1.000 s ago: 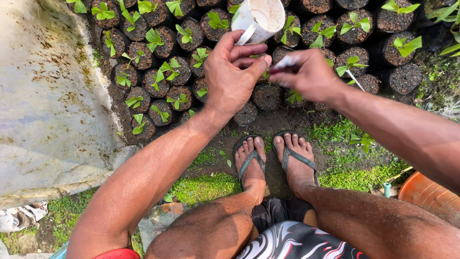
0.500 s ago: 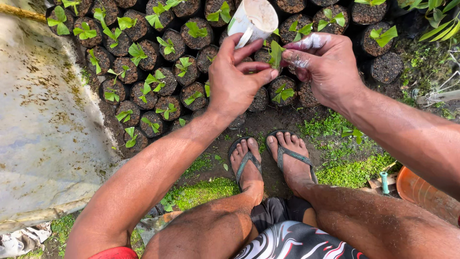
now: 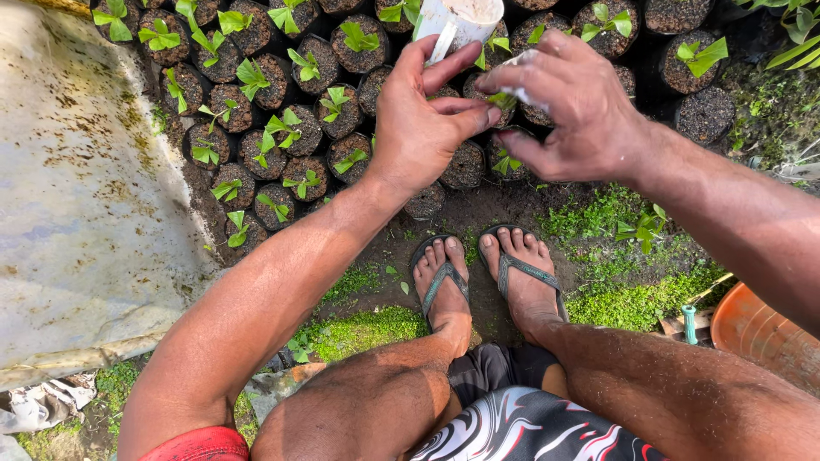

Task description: The person treats small potted seedlings by applying a white substance from a mug to the base of each plant using a small stick. The person works methodically across rows of seedlings, then places the mug down and handles a larger orange bucket containing plant cuttings.

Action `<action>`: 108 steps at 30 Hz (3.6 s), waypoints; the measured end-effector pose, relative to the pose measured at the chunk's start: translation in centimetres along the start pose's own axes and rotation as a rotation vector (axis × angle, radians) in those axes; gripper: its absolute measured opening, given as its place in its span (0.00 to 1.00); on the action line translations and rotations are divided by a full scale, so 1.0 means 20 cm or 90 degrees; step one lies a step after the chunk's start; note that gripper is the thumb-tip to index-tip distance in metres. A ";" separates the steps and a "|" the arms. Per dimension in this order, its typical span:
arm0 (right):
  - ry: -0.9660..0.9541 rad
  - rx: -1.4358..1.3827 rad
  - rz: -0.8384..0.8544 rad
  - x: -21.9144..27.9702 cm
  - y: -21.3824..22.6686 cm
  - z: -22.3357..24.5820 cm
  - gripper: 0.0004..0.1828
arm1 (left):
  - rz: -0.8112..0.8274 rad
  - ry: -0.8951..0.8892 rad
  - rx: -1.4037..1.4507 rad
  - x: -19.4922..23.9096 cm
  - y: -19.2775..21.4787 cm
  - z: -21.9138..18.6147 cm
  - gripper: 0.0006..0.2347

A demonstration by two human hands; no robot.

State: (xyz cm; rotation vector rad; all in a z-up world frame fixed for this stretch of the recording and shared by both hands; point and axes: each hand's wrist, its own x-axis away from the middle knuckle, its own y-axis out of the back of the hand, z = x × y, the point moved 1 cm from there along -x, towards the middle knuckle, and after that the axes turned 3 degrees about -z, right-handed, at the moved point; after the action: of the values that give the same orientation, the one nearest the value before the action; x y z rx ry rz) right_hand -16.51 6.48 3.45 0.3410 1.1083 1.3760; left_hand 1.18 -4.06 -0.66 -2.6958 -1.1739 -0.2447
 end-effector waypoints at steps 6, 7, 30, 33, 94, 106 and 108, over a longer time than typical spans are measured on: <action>-0.182 -0.160 0.021 0.07 -0.04 -0.08 0.16 | 0.037 -0.004 0.050 0.01 0.04 -0.01 0.33; -0.215 -0.210 0.026 0.08 -0.03 -0.08 0.15 | 0.036 -0.006 0.052 0.02 0.05 -0.01 0.33; -0.445 -0.496 -0.055 0.17 -0.07 -0.07 0.07 | 0.007 -0.004 0.023 0.04 0.01 -0.02 0.34; -0.450 -0.486 -0.080 0.15 -0.04 -0.06 0.05 | 0.015 -0.006 0.015 0.05 0.02 -0.03 0.32; -0.036 0.123 0.312 0.21 -0.60 -0.05 0.08 | -0.129 -0.036 -0.006 0.20 0.28 -0.01 0.15; -0.099 0.075 0.299 0.12 -0.40 0.00 0.32 | -0.107 -0.004 0.015 0.15 0.21 -0.02 0.13; -0.102 0.091 0.292 0.13 -0.32 -0.04 0.32 | -0.100 0.009 0.031 0.13 0.19 -0.01 0.14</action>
State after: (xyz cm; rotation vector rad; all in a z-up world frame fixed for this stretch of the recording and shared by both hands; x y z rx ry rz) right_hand -13.83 7.00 -3.00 0.8360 1.0341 1.6364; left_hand 5.62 -4.81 -0.22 -2.5581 -1.3712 -0.2545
